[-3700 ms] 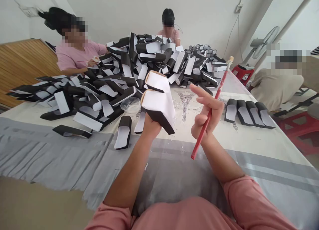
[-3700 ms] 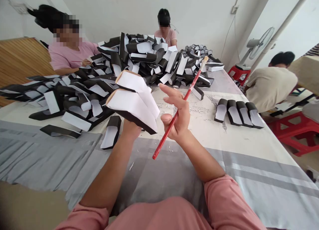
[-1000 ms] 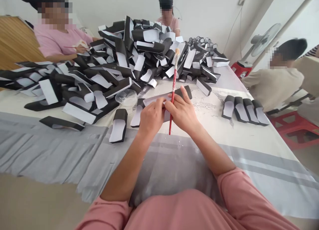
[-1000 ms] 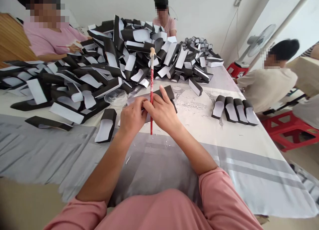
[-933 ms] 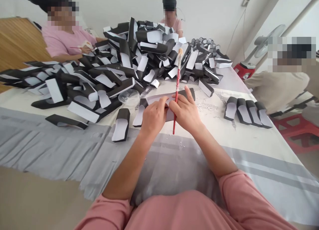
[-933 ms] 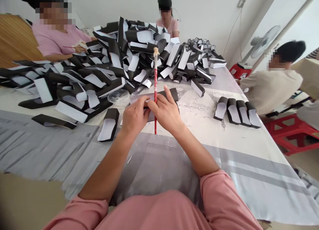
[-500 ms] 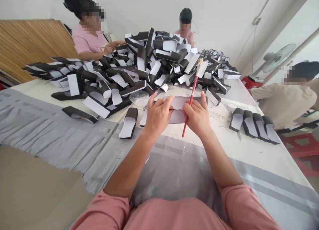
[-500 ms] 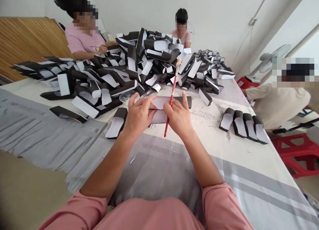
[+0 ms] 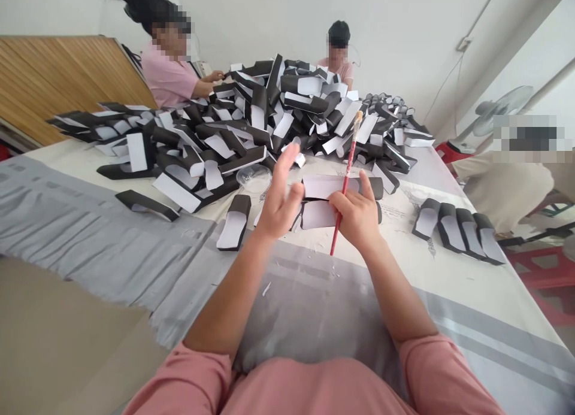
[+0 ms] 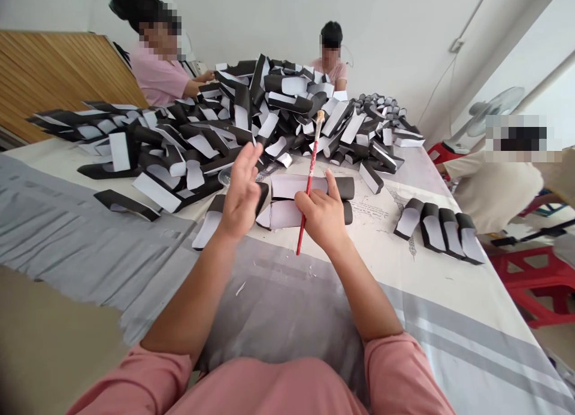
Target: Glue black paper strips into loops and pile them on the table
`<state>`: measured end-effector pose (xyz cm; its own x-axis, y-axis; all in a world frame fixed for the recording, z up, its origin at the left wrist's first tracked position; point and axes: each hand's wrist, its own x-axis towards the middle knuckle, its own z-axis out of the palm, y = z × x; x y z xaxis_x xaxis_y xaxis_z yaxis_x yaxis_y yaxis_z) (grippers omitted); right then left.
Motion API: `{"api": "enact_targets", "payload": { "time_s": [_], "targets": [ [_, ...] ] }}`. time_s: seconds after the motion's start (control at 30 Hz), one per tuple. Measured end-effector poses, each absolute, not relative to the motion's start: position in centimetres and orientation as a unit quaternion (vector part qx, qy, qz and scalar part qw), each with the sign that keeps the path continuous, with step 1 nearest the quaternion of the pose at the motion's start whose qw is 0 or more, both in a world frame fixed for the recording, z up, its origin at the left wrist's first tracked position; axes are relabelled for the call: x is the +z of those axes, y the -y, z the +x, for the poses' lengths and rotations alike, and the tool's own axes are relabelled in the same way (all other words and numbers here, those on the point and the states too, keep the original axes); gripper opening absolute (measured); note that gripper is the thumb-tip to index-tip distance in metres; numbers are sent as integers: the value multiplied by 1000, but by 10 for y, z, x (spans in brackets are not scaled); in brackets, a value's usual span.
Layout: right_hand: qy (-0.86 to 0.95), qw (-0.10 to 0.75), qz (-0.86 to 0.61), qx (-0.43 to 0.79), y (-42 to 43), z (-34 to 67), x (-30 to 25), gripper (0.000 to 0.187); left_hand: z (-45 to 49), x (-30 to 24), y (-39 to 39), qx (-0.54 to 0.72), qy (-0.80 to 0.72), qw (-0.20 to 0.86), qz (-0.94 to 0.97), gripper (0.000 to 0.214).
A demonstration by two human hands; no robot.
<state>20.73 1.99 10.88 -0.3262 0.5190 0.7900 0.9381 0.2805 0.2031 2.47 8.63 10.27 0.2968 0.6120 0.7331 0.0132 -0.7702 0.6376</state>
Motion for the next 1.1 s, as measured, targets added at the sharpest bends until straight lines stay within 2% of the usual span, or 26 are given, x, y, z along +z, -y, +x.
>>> {"api": "enact_targets", "payload": {
  "time_s": [0.1,0.17,0.23,0.33,0.47,0.83,1.1],
  "targets": [
    [740,313,-496,-329,-18,206,109,28,29,87,-104,545,-214,391,710,73],
    [741,317,-492,-329,-18,204,109,28,36,77,-108,525,-233,429,697,77],
    [743,318,-489,-328,-17,203,109,28,43,74,-103,523,-262,413,698,71],
    [748,314,-490,-319,-16,202,109,28,51,78,-90,521,-334,335,710,56],
    [753,304,-502,-300,-15,202,110,29,52,82,-82,491,-373,271,739,55],
    [739,296,-505,-335,-15,198,110,31,56,79,-82,510,-366,279,727,57],
    [748,295,-506,-313,-17,201,108,29,56,81,-82,494,-368,288,733,58]
  ]
}}
